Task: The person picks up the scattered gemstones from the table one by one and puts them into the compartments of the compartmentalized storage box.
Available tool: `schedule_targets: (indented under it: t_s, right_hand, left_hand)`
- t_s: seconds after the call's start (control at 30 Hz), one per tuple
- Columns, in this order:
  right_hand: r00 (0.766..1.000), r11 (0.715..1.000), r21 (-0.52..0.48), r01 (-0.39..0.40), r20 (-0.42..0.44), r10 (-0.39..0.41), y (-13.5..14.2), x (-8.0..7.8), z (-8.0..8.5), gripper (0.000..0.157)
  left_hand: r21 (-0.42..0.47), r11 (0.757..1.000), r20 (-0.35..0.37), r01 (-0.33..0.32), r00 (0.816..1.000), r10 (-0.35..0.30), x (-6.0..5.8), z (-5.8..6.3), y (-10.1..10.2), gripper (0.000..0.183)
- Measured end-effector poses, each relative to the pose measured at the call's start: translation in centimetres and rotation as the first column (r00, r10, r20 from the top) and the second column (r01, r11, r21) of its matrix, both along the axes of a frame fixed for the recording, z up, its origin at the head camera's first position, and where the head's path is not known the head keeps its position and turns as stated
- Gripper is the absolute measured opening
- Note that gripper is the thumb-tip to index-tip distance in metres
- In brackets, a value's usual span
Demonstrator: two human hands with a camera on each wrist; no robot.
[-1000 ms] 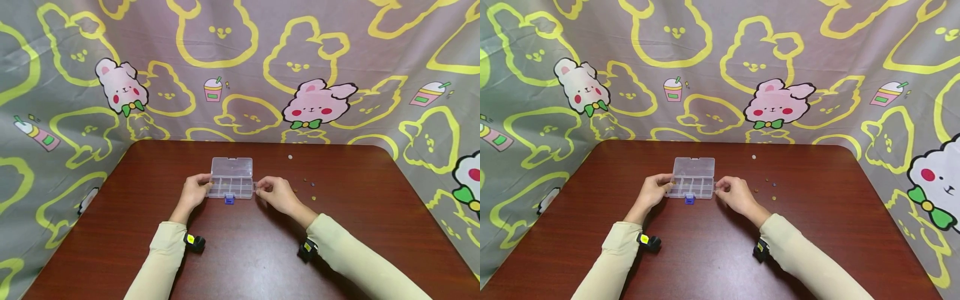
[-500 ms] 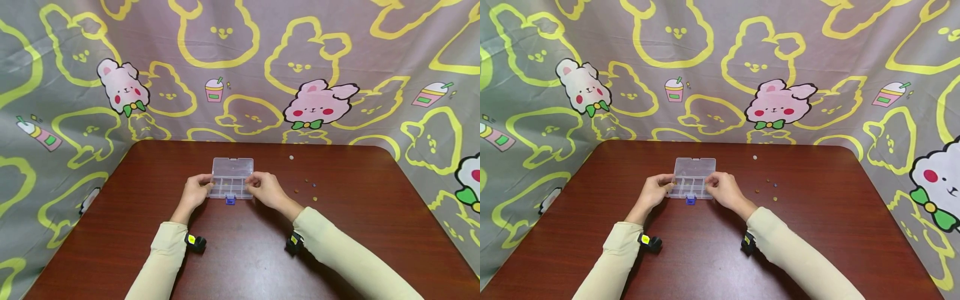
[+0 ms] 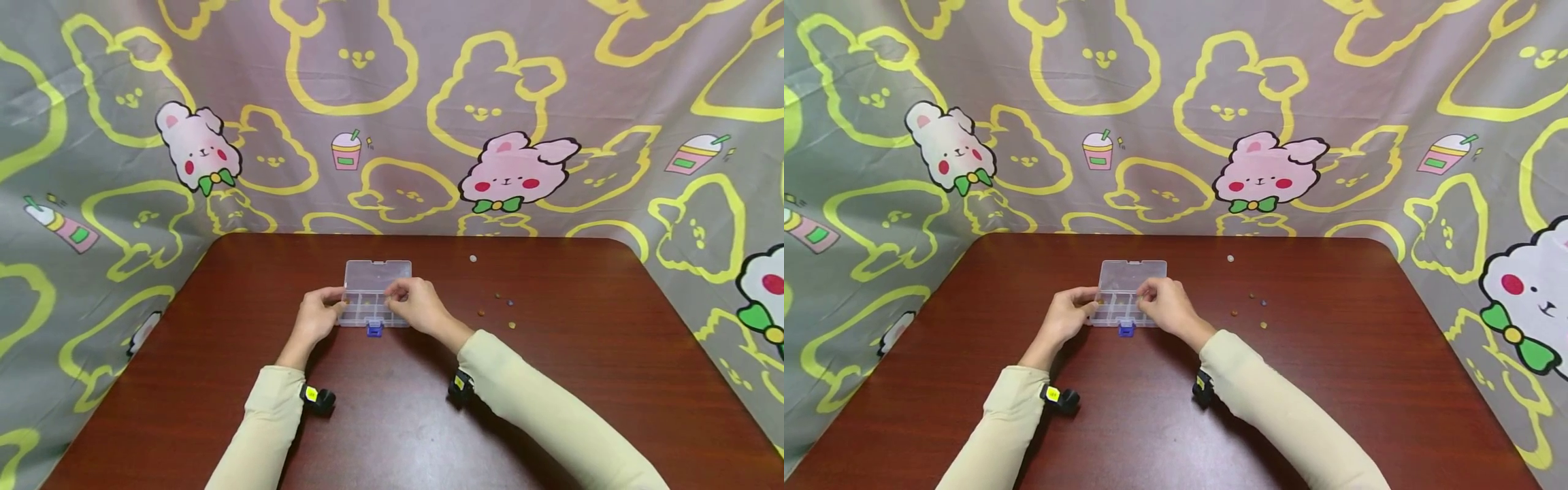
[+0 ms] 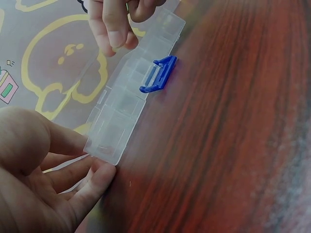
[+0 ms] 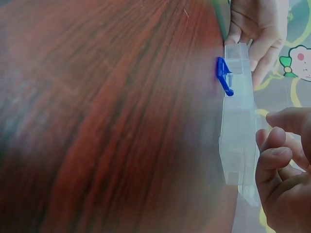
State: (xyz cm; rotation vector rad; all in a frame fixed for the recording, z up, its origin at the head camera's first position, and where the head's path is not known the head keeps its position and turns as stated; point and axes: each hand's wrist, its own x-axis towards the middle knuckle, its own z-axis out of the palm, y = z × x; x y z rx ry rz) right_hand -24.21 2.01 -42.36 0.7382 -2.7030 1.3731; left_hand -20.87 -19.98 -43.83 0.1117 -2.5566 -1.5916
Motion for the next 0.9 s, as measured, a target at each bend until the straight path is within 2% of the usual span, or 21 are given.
schedule_targets:
  t_s: [0.47, 0.9]
  right_hand:
    - [0.999, 0.999, -0.011, 0.032, 0.01, -0.032, -1.0, -0.71, 0.04, 0.009]
    - [0.999, 1.0, -0.002, 0.028, 0.029, -0.028, -1.03, -0.92, 0.05, 0.009]
  left_hand:
    - [-0.021, 1.0, -0.001, 0.0, 1.0, 0.0, 0.0, -0.14, -0.19, 0.031]
    - [-0.028, 1.0, -0.011, 0.0, 1.0, 0.0, -0.22, -0.2, -0.08, 0.03]
